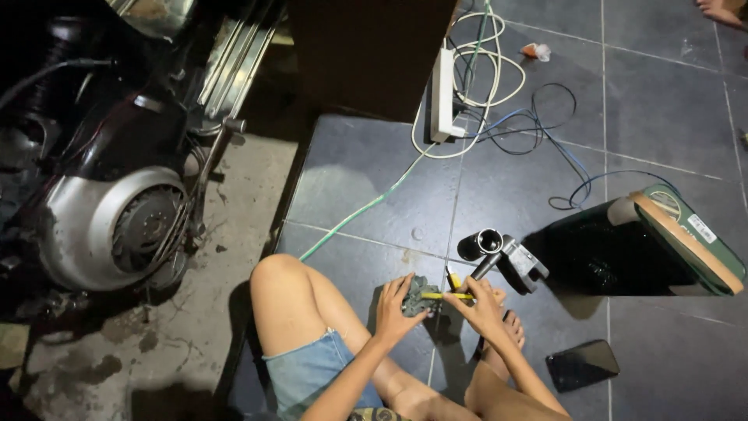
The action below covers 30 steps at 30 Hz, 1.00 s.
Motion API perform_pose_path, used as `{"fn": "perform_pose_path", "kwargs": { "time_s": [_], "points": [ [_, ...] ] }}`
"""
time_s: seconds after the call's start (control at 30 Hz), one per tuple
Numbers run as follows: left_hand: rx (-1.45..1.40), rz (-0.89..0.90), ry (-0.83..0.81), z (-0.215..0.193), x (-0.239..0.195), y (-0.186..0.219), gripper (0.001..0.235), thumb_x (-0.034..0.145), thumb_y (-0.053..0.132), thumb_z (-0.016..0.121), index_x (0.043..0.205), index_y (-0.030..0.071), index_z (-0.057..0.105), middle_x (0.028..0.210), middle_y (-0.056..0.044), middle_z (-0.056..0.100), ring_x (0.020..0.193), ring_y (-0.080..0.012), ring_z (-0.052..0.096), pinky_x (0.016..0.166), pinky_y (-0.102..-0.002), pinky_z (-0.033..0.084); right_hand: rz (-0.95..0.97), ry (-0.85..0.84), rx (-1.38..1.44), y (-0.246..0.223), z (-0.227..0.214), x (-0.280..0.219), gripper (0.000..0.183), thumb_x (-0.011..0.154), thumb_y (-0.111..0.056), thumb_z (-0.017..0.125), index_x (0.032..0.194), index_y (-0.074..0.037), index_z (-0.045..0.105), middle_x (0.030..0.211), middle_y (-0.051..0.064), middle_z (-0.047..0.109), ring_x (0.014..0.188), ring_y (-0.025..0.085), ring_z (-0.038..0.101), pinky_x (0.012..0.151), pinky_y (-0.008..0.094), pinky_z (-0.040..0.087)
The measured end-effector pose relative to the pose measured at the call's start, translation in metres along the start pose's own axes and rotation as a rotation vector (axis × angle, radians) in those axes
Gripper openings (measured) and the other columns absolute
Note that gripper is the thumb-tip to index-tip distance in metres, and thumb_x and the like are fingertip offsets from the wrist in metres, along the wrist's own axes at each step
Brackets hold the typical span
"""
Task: Cleaning and inspecting motorcycle carburetor components using a small tool while sitting on the floor.
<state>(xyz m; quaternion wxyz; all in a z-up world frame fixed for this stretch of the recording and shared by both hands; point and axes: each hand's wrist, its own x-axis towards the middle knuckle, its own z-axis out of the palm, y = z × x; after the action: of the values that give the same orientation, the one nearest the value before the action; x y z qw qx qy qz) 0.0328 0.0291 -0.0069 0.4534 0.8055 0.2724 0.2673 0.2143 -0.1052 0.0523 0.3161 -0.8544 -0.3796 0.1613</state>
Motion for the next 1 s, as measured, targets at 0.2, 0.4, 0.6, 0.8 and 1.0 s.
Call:
{"fn": "perform_pose_path", "kwargs": {
  "time_s": [0.2, 0.4, 0.6, 0.8, 1.0],
  "points": [
    [0.021, -0.009, -0.008, 0.003, -0.003, -0.004, 0.090, 0.068, 0.037, 0.090, 0.147, 0.013, 0.054, 0.126, -0.013, 0.063, 0.119, -0.0325, 0.057, 0.101, -0.046, 0.045, 0.010, 0.035, 0.010, 0.006, 0.000, 0.004, 0.047, 0.077, -0.052, 0.089, 0.086, -0.017, 0.059, 0.079, 0.011, 0.058, 0.090, 0.033, 0.064, 0.097, 0.042, 0.036],
    [-0.002, -0.022, -0.009, 0.000, -0.003, 0.003, 0.087, 0.071, 0.036, 0.088, 0.147, 0.012, 0.054, 0.126, -0.013, 0.063, 0.119, -0.0306, 0.057, 0.103, -0.045, 0.045, 0.072, 0.087, -0.193, 0.091, 0.033, 0.014, 0.046, 0.078, -0.063, 0.081, 0.090, -0.022, 0.063, 0.084, 0.005, 0.057, 0.095, 0.026, 0.064, 0.100, 0.046, 0.028],
    [0.010, -0.031, -0.012, 0.005, -0.002, -0.002, 0.089, 0.070, 0.037, 0.089, 0.147, 0.011, 0.054, 0.128, -0.014, 0.063, 0.121, -0.0318, 0.056, 0.106, -0.048, 0.044, 0.093, 0.026, 0.013, 0.032, 0.013, -0.004, 0.048, 0.076, -0.057, 0.088, 0.085, -0.019, 0.061, 0.085, 0.011, 0.057, 0.086, 0.033, 0.068, 0.096, 0.041, 0.038],
    [0.010, -0.028, -0.022, -0.001, 0.004, 0.004, 0.088, 0.073, 0.035, 0.088, 0.149, 0.010, 0.052, 0.128, -0.016, 0.062, 0.122, -0.0330, 0.056, 0.106, -0.050, 0.043, 0.001, 0.020, -0.045, 0.022, 0.009, 0.008, 0.051, 0.076, -0.061, 0.087, 0.088, -0.021, 0.057, 0.091, 0.009, 0.056, 0.089, 0.030, 0.066, 0.097, 0.039, 0.032],
    [0.020, -0.027, -0.020, 0.001, -0.003, 0.002, 0.089, 0.071, 0.038, 0.088, 0.148, 0.013, 0.053, 0.128, -0.012, 0.062, 0.121, -0.0297, 0.056, 0.106, -0.046, 0.044, 0.084, 0.054, -0.198, 0.055, 0.015, 0.007, 0.050, 0.078, -0.061, 0.082, 0.092, -0.020, 0.059, 0.091, 0.010, 0.058, 0.090, 0.032, 0.066, 0.105, 0.051, 0.029]
  ]
}}
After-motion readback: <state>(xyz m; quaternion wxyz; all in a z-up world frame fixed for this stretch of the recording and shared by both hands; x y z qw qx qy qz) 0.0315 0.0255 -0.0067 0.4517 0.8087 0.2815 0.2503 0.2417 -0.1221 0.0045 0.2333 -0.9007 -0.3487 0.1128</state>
